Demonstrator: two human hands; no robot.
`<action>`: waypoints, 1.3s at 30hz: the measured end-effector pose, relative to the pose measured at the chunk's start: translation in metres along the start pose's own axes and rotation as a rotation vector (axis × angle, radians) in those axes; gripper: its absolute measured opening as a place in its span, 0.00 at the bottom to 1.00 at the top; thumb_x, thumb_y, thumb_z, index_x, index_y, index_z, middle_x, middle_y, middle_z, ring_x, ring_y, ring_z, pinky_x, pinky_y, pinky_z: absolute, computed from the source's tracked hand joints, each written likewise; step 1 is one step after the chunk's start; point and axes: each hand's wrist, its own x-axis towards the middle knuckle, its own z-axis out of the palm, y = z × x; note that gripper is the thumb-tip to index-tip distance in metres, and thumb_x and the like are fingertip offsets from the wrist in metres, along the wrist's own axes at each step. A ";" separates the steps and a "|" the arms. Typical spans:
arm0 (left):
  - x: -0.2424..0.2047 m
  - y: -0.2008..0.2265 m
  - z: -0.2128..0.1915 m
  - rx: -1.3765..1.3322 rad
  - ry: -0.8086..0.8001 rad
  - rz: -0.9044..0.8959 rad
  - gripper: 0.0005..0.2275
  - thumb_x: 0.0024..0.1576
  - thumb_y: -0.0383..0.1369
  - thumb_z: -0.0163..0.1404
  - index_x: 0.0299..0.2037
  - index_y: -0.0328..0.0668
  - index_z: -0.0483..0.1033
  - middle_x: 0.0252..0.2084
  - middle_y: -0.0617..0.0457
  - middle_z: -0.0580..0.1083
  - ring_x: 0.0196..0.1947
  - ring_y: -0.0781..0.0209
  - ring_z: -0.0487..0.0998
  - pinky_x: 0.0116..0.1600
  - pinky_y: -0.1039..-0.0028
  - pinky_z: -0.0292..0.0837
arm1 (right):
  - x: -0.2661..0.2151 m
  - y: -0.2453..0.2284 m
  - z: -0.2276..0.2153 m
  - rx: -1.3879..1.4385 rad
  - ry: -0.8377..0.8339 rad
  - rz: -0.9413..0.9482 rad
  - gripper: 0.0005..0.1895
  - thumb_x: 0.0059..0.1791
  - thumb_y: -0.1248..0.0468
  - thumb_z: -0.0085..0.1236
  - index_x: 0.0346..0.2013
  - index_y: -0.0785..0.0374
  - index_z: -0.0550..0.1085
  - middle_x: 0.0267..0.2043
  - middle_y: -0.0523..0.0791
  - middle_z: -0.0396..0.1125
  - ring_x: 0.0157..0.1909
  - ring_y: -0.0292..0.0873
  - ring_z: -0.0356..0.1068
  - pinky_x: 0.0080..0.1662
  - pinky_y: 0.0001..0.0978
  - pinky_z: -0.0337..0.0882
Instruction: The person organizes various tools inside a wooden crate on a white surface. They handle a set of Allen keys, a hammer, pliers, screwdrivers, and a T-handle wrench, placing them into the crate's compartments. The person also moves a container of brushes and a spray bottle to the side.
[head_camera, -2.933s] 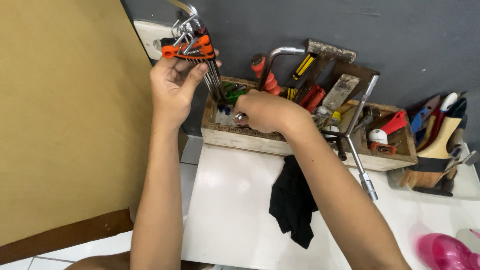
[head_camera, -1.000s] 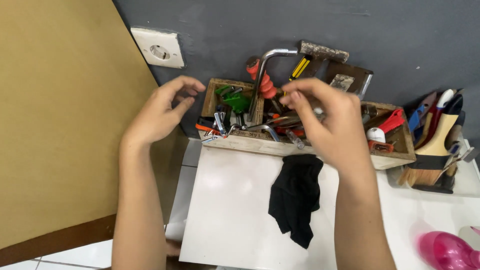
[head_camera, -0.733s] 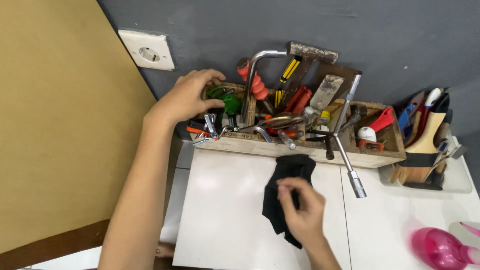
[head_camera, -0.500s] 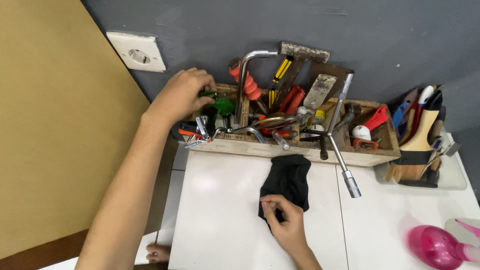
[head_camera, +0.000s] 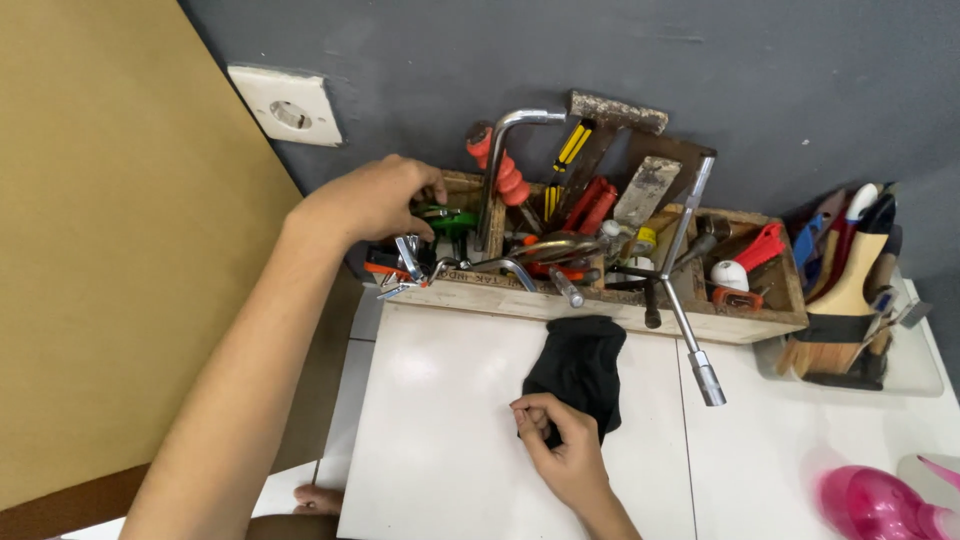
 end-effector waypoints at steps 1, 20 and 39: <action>0.009 -0.013 0.008 0.004 0.007 -0.005 0.20 0.50 0.34 0.64 0.53 0.55 0.75 0.52 0.45 0.71 0.39 0.47 0.77 0.43 0.60 0.69 | 0.003 0.001 0.001 0.004 -0.002 -0.008 0.04 0.48 0.69 0.57 0.33 0.61 0.79 0.21 0.37 0.65 0.25 0.31 0.61 0.31 0.21 0.66; -0.001 0.014 -0.011 -0.062 -0.086 0.161 0.12 0.52 0.34 0.61 0.46 0.52 0.84 0.45 0.57 0.82 0.41 0.60 0.80 0.44 0.71 0.72 | 0.005 -0.005 0.000 0.004 -0.070 0.018 0.05 0.47 0.71 0.58 0.35 0.61 0.80 0.22 0.37 0.64 0.23 0.31 0.60 0.27 0.21 0.64; 0.017 0.017 -0.009 -0.543 0.119 0.251 0.15 0.49 0.42 0.62 0.41 0.44 0.81 0.38 0.56 0.82 0.40 0.70 0.82 0.49 0.81 0.76 | 0.007 -0.008 0.001 -0.017 -0.070 -0.018 0.04 0.48 0.71 0.58 0.35 0.63 0.79 0.21 0.37 0.62 0.22 0.31 0.59 0.26 0.21 0.63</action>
